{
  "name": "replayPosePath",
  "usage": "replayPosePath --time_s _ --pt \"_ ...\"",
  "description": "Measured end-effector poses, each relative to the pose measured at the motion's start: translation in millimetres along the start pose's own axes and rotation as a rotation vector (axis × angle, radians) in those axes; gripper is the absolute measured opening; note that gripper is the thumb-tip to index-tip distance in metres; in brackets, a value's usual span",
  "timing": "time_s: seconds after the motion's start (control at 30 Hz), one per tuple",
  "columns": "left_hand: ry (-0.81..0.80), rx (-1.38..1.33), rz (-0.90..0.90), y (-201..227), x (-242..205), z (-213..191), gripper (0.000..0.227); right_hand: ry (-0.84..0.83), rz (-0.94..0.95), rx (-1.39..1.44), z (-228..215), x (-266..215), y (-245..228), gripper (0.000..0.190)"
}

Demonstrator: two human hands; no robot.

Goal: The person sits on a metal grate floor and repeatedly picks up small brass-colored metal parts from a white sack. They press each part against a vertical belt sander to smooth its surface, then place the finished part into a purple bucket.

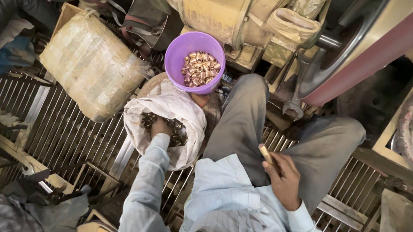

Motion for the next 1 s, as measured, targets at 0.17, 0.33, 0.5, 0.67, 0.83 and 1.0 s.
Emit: replayPosePath --time_s 0.17,0.33,0.5,0.67,0.83,1.0 --pt "0.080 -0.254 -0.058 6.0 -5.2 4.3 0.062 -0.017 -0.026 0.008 2.1 0.4 -3.4 0.030" --pt "0.052 -0.201 -0.089 -0.1 -8.7 11.1 0.068 -0.023 -0.028 0.014 3.8 -2.6 -6.3 0.031" --pt "0.200 0.003 0.178 8.1 -28.9 19.3 0.067 -0.040 -0.039 0.012 3.5 -1.6 -7.5 0.031" --pt "0.124 0.083 -0.005 13.1 -48.0 25.4 0.044 -0.067 -0.076 0.002 3.7 3.6 -11.3 0.031" --pt "0.135 0.125 0.090 10.4 -47.9 35.0 0.039 -0.062 -0.086 0.002 0.6 4.7 -11.5 0.032" --pt "0.236 -0.047 0.134 5.3 -40.7 42.7 0.038 -0.029 0.001 0.047 5.4 -3.3 11.3 0.033"
Point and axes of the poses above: each hand's wrist, its own x-axis towards the middle knuckle, its own z-axis out of the palm, y = z × x, the point moved 1 cm from there along x, towards the middle knuckle, and after that the axes turned 15 degrees about -z, right-handed, at the moved point
